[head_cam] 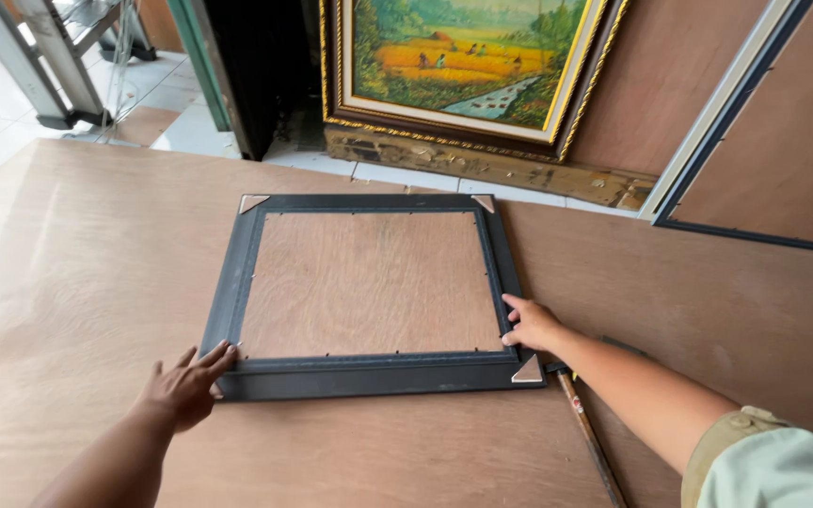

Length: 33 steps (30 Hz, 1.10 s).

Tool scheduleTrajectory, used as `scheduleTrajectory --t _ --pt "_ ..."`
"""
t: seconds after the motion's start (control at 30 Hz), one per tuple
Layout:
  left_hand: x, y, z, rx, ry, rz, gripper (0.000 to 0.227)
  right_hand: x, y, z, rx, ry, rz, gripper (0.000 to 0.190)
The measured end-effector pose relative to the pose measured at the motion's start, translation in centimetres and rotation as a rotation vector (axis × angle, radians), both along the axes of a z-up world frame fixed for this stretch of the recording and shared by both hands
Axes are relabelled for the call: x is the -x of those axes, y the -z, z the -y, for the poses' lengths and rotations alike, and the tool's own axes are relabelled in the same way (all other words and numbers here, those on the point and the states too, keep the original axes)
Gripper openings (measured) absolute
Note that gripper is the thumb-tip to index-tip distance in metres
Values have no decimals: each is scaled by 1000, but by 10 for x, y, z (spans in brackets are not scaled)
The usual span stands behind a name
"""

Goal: The person assembles a picture frame by placing a wooden backing into a frame, securing it with a staple gun, and hammering down the clips around the edges.

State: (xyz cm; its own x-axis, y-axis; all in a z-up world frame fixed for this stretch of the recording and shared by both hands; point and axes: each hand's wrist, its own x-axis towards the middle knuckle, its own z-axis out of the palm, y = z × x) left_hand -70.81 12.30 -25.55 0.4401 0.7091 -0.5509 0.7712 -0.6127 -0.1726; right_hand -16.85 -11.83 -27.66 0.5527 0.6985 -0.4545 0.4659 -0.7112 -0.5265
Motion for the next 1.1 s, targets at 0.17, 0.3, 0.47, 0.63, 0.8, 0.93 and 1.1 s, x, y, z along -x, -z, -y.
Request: scheduleTrajectory --t 0.17,0.3,0.47,0.63,0.8,0.93,1.1 --pt "-42 6 -3 -181 104 -43 62 8 -11 7 114 -129 245 116" --pt "-125 1 7 -344 492 161 46 28 -23 18 17 -164 448 67" --pt "-247 -19 72 -248 750 488 52 28 -27 64 -54 -294 464 23" --pt "-317 -19 130 25 939 347 62 -36 -39 130 539 -95 501 66" --pt "-342 -3 169 109 985 96 76 -53 -13 209 440 -76 295 115" --pt "-355 7 166 94 959 169 72 -45 -2 203 205 85 452 111" --pt "-340 11 157 43 1049 127 75 12 -98 155 538 166 237 111"
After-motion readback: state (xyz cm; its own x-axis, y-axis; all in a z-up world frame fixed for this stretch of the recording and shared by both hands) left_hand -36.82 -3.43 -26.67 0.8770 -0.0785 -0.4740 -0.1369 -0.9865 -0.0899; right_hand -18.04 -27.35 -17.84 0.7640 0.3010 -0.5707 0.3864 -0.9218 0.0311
